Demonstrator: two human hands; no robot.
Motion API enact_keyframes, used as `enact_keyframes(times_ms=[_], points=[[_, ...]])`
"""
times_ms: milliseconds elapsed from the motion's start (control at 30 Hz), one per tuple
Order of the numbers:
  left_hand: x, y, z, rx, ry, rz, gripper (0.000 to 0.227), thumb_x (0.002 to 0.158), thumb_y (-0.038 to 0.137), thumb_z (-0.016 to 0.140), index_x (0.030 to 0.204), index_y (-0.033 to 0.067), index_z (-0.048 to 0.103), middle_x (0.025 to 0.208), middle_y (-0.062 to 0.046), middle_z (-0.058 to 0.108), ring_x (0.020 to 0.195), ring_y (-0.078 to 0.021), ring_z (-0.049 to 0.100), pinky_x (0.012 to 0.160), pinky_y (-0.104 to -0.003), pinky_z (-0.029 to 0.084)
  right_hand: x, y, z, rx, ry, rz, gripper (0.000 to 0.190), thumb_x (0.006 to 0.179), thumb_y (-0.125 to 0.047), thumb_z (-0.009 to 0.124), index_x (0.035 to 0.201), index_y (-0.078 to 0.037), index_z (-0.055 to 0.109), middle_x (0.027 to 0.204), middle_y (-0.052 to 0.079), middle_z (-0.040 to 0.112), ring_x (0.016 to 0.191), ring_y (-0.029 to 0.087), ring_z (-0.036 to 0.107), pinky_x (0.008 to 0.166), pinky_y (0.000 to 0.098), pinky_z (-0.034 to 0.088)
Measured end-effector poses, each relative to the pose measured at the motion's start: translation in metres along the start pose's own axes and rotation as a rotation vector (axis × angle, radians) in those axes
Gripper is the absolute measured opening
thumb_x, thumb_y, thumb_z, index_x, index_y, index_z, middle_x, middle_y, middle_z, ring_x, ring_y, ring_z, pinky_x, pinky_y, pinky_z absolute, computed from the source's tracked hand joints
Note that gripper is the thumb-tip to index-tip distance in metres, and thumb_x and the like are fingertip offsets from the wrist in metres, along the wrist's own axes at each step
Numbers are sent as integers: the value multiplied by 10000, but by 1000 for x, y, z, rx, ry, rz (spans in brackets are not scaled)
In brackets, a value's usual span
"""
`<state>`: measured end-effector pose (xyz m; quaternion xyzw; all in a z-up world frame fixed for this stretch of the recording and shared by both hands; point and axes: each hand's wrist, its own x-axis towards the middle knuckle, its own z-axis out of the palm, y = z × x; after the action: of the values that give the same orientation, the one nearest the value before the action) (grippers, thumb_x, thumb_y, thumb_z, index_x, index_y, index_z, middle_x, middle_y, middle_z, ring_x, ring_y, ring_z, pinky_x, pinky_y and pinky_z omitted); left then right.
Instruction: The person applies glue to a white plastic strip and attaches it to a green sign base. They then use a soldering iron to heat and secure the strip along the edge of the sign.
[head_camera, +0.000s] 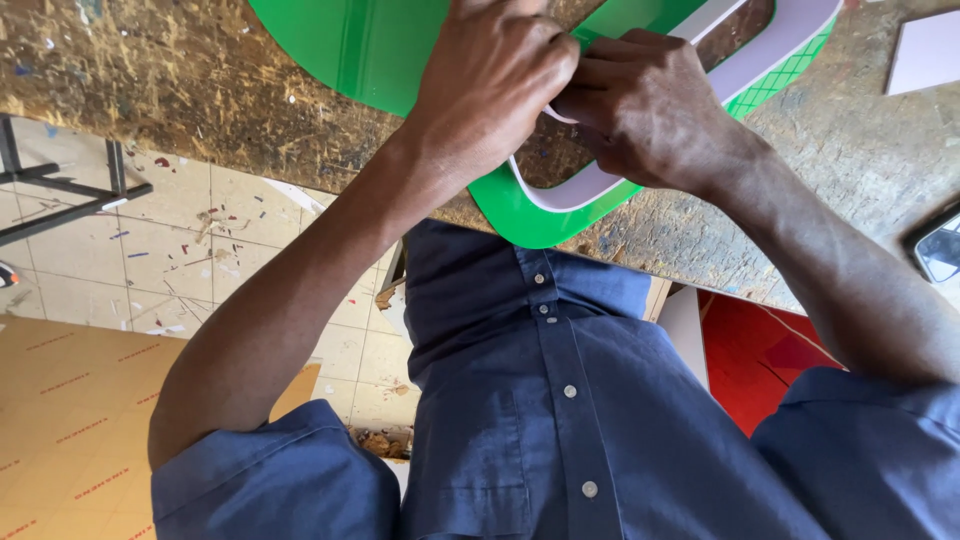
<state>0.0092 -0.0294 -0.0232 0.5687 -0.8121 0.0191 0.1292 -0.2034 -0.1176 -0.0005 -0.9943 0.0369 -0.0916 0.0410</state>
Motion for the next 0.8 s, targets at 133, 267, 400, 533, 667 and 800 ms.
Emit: enact_keyframes(times_ms=[133,267,400,533,667,800], points=[[2,-5,0,1,27,31,211,880,96,845,849,248,701,754,88,681,983,-231,668,832,-464,473,2,-1,-1,-1,-1,7,293,850,-40,776,1106,-178,812,1019,-22,771,893,250,704,687,379,501],[3,-4,0,-78,8,7,243,902,73,837,778,199,670,734,56,688,1010,-251,671,888,-482,455,1,-2,2,-26,3,9,310,806,-37,749,1073,-179,815,960,-27,747,867,245,679,697,375,490],[5,-4,-5,-19,-6,8,196,895,115,879,801,213,737,791,60,742,1107,-239,685,986,-518,437,2,-1,1,-27,-31,7,318,795,-66,760,1091,-175,801,942,-21,726,865,257,668,682,384,481],[6,5,-4,171,-21,-2,185,1062,396,865,932,274,816,987,98,838,1214,-191,660,1076,-482,371,-1,-2,4,-20,-29,13,263,753,-56,747,994,-159,770,897,21,684,873,286,690,683,398,506],[14,14,-2,450,-188,-31,240,1133,473,711,1131,243,776,1191,42,776,1300,-218,618,1183,-485,307,0,-3,0,-17,-39,18,201,813,-47,757,996,-127,773,892,61,661,855,299,673,672,400,543],[20,19,5,457,-308,-31,371,1196,443,538,1373,208,764,1289,-39,769,1348,-263,621,1249,-511,286,2,-4,-2,-6,-43,33,115,918,-54,804,999,-133,829,868,54,691,821,259,664,567,388,528]])
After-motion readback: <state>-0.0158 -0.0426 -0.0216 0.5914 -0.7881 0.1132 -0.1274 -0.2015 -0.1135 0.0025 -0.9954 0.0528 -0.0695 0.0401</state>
